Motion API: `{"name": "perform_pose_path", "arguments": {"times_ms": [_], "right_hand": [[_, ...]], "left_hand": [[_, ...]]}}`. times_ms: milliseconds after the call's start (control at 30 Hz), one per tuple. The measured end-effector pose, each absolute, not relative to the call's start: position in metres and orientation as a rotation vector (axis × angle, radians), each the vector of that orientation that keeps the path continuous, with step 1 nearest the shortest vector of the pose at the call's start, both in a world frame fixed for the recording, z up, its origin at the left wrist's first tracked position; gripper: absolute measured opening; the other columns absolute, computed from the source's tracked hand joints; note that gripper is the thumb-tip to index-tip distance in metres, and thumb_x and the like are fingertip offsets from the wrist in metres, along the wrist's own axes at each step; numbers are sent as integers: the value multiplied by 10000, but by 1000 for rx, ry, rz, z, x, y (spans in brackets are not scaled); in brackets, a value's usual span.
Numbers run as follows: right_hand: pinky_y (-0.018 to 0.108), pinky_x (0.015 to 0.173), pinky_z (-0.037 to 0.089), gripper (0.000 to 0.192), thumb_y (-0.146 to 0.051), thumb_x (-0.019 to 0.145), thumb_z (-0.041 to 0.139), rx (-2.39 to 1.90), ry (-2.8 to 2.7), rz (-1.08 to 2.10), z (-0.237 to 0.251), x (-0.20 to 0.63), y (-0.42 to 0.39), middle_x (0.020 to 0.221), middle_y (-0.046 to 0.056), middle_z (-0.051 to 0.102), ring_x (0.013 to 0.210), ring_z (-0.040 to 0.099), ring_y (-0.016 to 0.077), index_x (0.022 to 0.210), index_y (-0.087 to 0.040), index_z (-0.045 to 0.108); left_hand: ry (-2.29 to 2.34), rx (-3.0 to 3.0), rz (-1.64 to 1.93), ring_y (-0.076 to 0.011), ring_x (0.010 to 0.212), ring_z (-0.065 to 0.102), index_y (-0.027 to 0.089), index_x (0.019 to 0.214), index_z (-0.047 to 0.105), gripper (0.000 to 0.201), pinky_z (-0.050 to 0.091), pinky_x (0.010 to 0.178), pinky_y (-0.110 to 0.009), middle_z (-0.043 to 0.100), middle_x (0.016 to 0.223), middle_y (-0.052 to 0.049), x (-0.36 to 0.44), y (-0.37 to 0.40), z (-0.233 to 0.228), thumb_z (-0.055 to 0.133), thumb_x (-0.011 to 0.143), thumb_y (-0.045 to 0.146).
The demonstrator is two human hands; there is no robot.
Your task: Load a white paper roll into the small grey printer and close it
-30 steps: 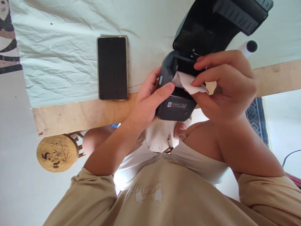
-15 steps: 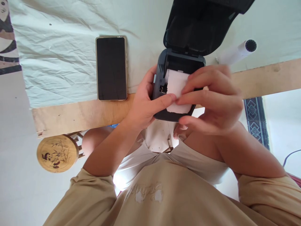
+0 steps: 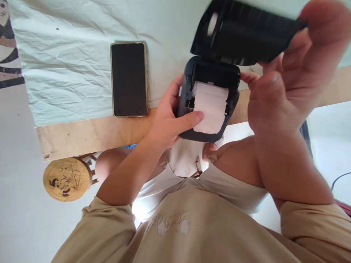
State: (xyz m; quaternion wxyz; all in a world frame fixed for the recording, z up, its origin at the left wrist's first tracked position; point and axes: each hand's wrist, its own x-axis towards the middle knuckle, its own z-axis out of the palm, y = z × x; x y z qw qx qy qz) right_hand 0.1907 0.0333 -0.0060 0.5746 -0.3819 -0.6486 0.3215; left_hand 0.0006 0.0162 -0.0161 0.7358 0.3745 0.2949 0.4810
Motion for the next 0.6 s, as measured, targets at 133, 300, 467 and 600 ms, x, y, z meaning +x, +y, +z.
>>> {"name": "perform_pose_path", "arguments": {"times_ms": [133,300,467,600], "right_hand": [[227,716,489,404,-364,788,653,-870,-1686,631,-5,194,29,1128,9,520,1020,562,122,1180,-294,585],[327,792,514,319,-369,749,655,-959,-1677,658,-1,190,24,1135,52,530,1057,542,183,1045,-252,650],[313,749,534,503,-478,749,632,-822,-1541,984,-10,186,26,1079,44,549,974,566,169,1184,-240,545],[220,554,496,537,-418,819,588,-762,-1549,1248,-7,175,19,1006,13,504,712,519,73,1293,-292,367]], "left_hand": [[652,737,1086,-148,787,701,222,1122,575,433,566,703,-259,675,845,33,3,14,-12,684,714,126],[674,679,1111,-158,778,702,217,1106,586,428,554,697,-259,672,841,31,5,13,-8,709,699,167],[698,687,1168,-179,848,690,237,1107,574,496,532,687,-238,665,859,16,10,9,-5,739,641,192],[760,700,1206,-144,699,649,242,1061,557,386,495,573,-214,630,806,6,17,6,1,689,707,321]]}}
